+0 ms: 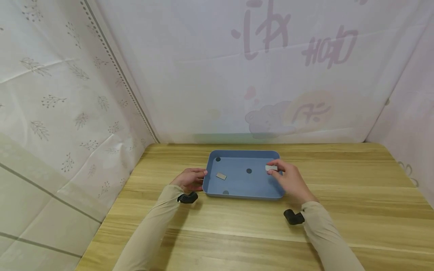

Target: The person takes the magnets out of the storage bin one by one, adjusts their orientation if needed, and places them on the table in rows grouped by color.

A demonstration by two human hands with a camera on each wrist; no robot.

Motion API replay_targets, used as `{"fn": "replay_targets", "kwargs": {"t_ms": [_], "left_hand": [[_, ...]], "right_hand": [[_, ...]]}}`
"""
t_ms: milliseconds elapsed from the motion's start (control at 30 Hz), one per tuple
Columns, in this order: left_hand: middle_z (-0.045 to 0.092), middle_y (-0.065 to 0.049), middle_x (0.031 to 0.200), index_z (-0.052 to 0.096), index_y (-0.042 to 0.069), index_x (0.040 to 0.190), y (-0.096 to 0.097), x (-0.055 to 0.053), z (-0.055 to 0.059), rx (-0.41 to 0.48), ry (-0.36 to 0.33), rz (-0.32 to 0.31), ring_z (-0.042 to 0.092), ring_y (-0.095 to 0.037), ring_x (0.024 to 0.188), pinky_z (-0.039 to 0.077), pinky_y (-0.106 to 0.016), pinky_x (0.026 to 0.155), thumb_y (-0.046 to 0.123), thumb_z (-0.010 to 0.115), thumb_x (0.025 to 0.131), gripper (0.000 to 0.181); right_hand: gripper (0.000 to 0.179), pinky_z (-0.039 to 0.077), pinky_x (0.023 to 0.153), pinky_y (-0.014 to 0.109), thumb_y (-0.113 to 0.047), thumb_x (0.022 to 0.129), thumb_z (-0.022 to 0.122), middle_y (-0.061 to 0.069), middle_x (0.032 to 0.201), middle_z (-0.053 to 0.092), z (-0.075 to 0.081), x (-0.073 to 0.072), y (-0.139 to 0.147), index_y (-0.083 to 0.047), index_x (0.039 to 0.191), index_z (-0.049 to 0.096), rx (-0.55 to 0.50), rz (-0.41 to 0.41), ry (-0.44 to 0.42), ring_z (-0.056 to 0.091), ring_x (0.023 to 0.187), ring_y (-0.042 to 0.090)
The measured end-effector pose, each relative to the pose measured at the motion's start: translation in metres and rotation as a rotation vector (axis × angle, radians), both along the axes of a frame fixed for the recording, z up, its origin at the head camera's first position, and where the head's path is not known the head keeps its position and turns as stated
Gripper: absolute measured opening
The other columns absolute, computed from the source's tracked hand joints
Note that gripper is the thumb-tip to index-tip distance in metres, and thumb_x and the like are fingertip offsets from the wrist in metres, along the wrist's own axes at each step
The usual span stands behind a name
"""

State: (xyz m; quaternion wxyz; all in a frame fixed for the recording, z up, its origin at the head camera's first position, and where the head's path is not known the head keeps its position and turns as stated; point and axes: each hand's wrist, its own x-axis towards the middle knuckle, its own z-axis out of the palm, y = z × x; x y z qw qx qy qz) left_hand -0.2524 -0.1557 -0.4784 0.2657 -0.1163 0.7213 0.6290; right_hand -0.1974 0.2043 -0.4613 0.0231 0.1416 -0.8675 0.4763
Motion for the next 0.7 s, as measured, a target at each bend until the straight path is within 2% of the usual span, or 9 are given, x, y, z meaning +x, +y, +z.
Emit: {"fn": "replay_targets", "kwargs": {"t_ms": [133,233,567,700], "left_hand": [[0.062,-0.010,0.096,0.053,0.008,0.123,0.001,-0.001,-0.001,0.006,-0.009,0.010,0.060,-0.020,0.082,0.052,-0.035,0.066,0.023,0.061,0.086,0.041],[0.062,-0.009,0.094,0.054,0.008,0.122,0.001,-0.003,-0.002,0.004,-0.007,0.017,0.061,-0.019,0.080,0.052,-0.033,0.063,0.023,0.061,0.086,0.040],[0.063,-0.009,0.096,0.055,0.011,0.122,0.000,-0.002,-0.001,-0.006,-0.006,0.005,0.061,-0.018,0.080,0.052,-0.033,0.065,0.025,0.062,0.085,0.041],[0.063,-0.010,0.097,0.054,0.009,0.123,0.000,-0.001,-0.001,-0.011,-0.004,0.003,0.061,-0.018,0.080,0.052,-0.033,0.065,0.025,0.062,0.085,0.042]], "right_hand": [[0.027,0.051,0.073,0.030,-0.023,0.089,0.056,0.008,0.104,0.065,0.002,0.001,0.004,-0.013,0.114,0.056,-0.056,0.012,-0.017,0.063,0.090,0.018],[0.028,0.051,0.072,0.032,-0.025,0.088,0.058,0.010,0.103,0.065,0.002,0.001,0.007,-0.013,0.113,0.057,-0.052,0.007,-0.010,0.063,0.087,0.011],[0.029,0.051,0.066,0.030,-0.028,0.086,0.059,0.009,0.101,0.066,-0.001,0.000,0.018,-0.015,0.113,0.058,-0.080,-0.028,-0.017,0.063,0.086,0.018],[0.029,0.052,0.071,0.027,-0.026,0.088,0.057,0.011,0.103,0.066,-0.003,-0.001,0.022,-0.015,0.115,0.057,-0.106,-0.022,-0.006,0.064,0.088,0.016]]}}
